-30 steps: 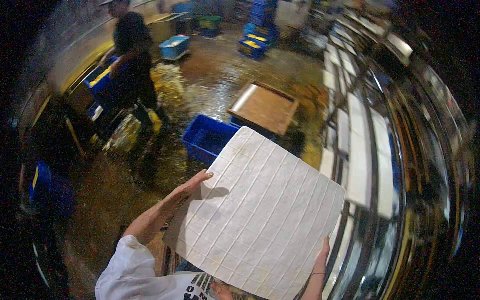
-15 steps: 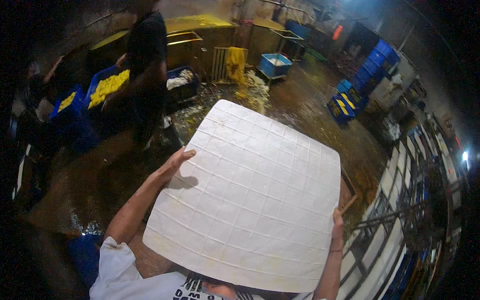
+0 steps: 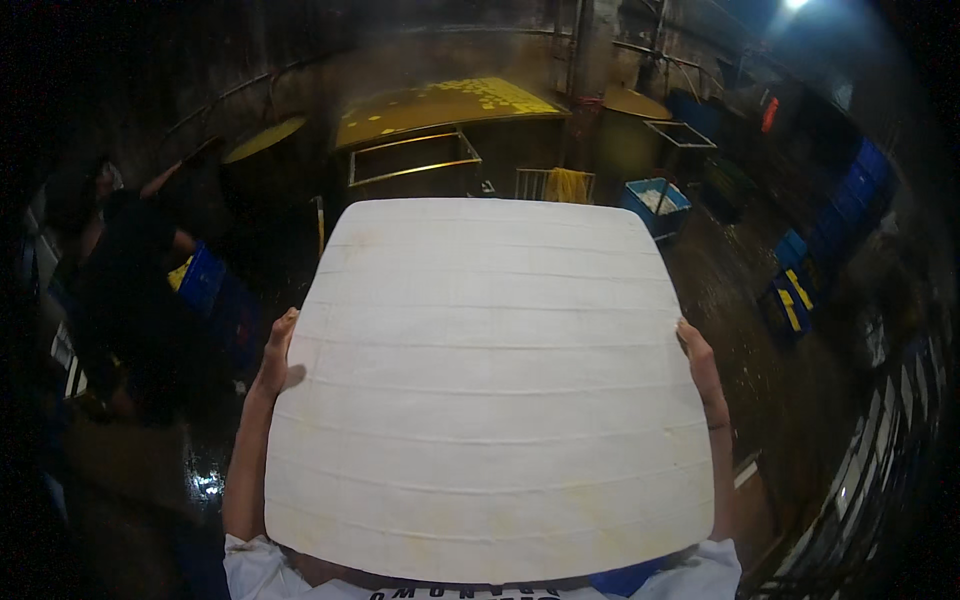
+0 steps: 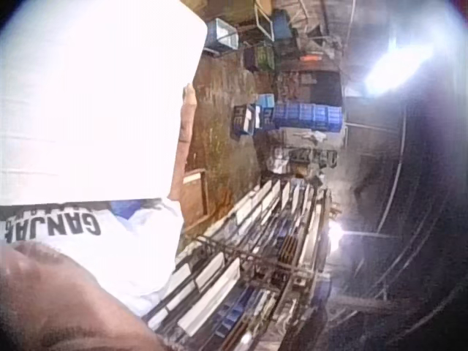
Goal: The person places a large white cheese block on a cutting station, uses a knife to trim edges, then positions a multi-blade cutter to slice the block into uniform cubes. The cut cubes fall into a vat of yellow liquid, and the person repeats the process with additional blocks.
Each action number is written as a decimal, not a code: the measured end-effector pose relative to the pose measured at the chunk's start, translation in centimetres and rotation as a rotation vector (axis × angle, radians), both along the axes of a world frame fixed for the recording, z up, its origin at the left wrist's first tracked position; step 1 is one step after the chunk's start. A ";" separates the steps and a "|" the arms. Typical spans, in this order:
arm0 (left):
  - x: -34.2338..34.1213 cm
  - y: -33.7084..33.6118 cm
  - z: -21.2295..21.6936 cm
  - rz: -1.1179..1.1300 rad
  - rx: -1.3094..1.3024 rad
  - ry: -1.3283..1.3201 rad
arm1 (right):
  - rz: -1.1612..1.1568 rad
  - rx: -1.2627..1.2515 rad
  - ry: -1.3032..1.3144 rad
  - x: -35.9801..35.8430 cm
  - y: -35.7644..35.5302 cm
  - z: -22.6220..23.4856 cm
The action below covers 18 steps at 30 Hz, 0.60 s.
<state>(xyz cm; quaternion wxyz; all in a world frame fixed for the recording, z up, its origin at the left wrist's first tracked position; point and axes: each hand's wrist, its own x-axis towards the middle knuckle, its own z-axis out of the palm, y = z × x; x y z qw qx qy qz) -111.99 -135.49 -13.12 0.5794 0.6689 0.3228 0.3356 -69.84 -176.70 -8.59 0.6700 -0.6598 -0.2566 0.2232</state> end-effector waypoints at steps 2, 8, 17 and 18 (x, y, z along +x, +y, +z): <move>2.8 5.8 -0.8 0.002 -0.032 -0.064 | 0.030 0.091 0.092 10.6 5.2 -3.2; -1.1 3.7 -2.4 0.103 -0.068 -0.058 | 0.139 -0.001 0.026 12.4 13.1 -1.5; 4.9 9.2 -6.4 0.272 -0.126 -0.066 | 0.384 -0.037 0.106 21.0 27.2 -4.2; 4.4 10.7 -7.0 0.237 -0.151 -0.070 | 0.407 -0.078 0.058 20.1 29.7 -4.2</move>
